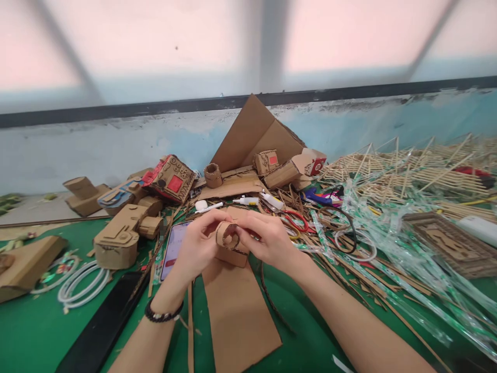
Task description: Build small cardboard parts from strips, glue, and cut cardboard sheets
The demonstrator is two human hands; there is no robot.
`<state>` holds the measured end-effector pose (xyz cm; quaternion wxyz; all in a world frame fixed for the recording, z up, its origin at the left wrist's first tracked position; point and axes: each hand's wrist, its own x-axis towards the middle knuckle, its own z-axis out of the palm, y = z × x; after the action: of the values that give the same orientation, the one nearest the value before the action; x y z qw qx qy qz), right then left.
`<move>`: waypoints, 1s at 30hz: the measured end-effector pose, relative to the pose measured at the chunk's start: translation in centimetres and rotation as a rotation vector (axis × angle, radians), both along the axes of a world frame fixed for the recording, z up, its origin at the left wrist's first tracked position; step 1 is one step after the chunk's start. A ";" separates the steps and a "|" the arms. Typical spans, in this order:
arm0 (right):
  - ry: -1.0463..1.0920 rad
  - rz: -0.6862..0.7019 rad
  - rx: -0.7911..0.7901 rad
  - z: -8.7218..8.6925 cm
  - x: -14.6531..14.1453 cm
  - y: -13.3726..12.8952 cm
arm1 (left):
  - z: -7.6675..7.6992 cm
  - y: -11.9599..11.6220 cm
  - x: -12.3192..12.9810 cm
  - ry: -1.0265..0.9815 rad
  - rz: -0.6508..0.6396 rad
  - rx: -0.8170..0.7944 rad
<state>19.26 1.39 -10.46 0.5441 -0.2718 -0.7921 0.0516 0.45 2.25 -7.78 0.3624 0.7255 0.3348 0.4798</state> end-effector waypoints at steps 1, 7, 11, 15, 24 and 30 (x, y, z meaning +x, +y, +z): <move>0.014 -0.008 -0.011 -0.2 0.0 0.1 | 0.0 0.0 0.0 -0.005 0.002 -0.012; 0.070 -0.077 -0.137 -0.8 0.5 0.9 | 0.1 0.4 -0.2 -0.057 0.096 -0.065; 0.115 -0.101 -0.176 -0.8 0.7 0.9 | -0.2 0.6 -0.5 -0.070 0.089 -0.080; -0.038 -0.064 -0.131 -0.8 0.7 0.7 | -0.5 0.6 -0.5 -0.055 0.027 -0.095; -0.177 -0.064 0.038 -0.1 1.0 0.3 | -0.3 0.4 -0.4 -0.026 -0.021 -0.063; -0.144 -0.155 0.171 -0.5 0.5 0.2 | 0.1 -0.2 0.3 -0.035 -0.027 -0.060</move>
<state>19.79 1.55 -10.99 0.5093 -0.2877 -0.8073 -0.0780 0.72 2.06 -7.73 0.3965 0.7102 0.3326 0.4772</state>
